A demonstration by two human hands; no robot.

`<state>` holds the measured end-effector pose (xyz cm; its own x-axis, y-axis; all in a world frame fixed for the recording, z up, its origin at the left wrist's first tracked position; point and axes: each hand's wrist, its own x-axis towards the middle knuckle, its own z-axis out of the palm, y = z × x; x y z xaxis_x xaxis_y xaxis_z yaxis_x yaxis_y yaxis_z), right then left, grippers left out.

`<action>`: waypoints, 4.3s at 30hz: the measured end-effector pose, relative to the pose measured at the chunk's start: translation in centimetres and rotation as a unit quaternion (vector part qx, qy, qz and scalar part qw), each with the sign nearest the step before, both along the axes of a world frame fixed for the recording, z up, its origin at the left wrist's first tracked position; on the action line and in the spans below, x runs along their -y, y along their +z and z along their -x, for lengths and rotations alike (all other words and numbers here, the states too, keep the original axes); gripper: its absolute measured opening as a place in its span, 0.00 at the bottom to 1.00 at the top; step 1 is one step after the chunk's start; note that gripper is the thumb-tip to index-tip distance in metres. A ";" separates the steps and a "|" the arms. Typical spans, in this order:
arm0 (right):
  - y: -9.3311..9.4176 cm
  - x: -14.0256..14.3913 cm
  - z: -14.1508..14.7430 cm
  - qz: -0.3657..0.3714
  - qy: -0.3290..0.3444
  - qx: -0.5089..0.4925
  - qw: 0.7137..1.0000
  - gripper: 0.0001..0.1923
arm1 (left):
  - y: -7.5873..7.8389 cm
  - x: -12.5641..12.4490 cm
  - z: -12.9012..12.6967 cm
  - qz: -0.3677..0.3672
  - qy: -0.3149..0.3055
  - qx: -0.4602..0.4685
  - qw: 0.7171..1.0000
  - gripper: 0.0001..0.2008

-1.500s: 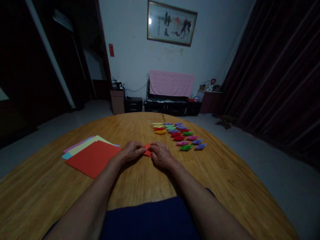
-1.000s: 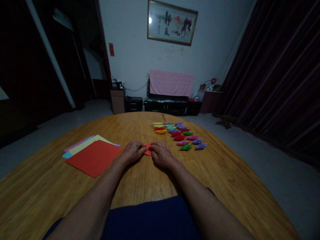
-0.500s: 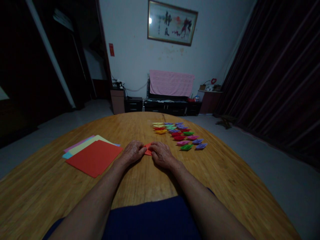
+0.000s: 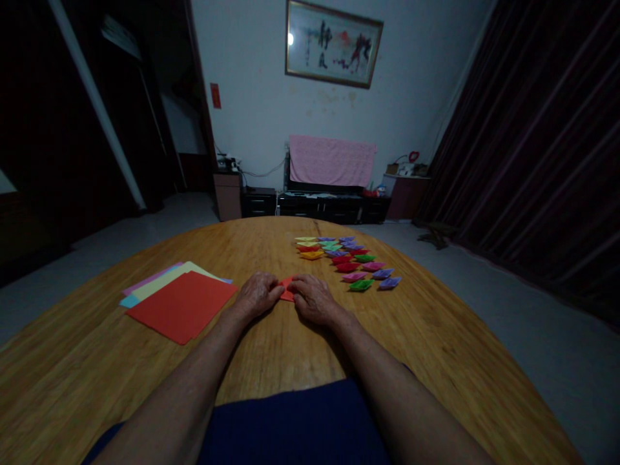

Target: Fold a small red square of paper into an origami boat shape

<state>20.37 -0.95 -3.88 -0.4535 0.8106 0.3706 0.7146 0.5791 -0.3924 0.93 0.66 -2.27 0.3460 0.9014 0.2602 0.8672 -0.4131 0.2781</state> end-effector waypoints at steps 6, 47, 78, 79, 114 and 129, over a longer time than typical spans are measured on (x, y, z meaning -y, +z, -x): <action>0.7 0.4 0.1 0.017 -0.006 0.009 1.000 0.15 | -0.3 0.1 -0.1 -0.006 0.008 0.017 1.000 0.12; 0.4 0.5 0.3 0.005 -0.009 0.005 1.000 0.14 | -0.5 0.0 0.5 -0.015 0.004 0.060 0.998 0.09; 0.5 0.6 0.3 0.003 -0.010 0.009 1.000 0.14 | -0.9 -0.3 0.7 -0.013 0.008 0.075 0.997 0.10; 0.5 0.6 0.3 0.004 -0.010 0.011 1.000 0.14 | -0.9 -0.4 0.7 -0.015 0.006 0.073 0.997 0.10; 1.5 2.0 1.9 0.004 -0.085 0.026 0.996 0.07 | -0.8 -0.4 0.7 -0.017 -0.001 0.052 0.999 0.12; 1.4 2.0 2.0 0.007 -0.090 0.031 0.995 0.09 | 0.4 -0.4 2.2 0.021 -0.050 0.015 0.998 0.11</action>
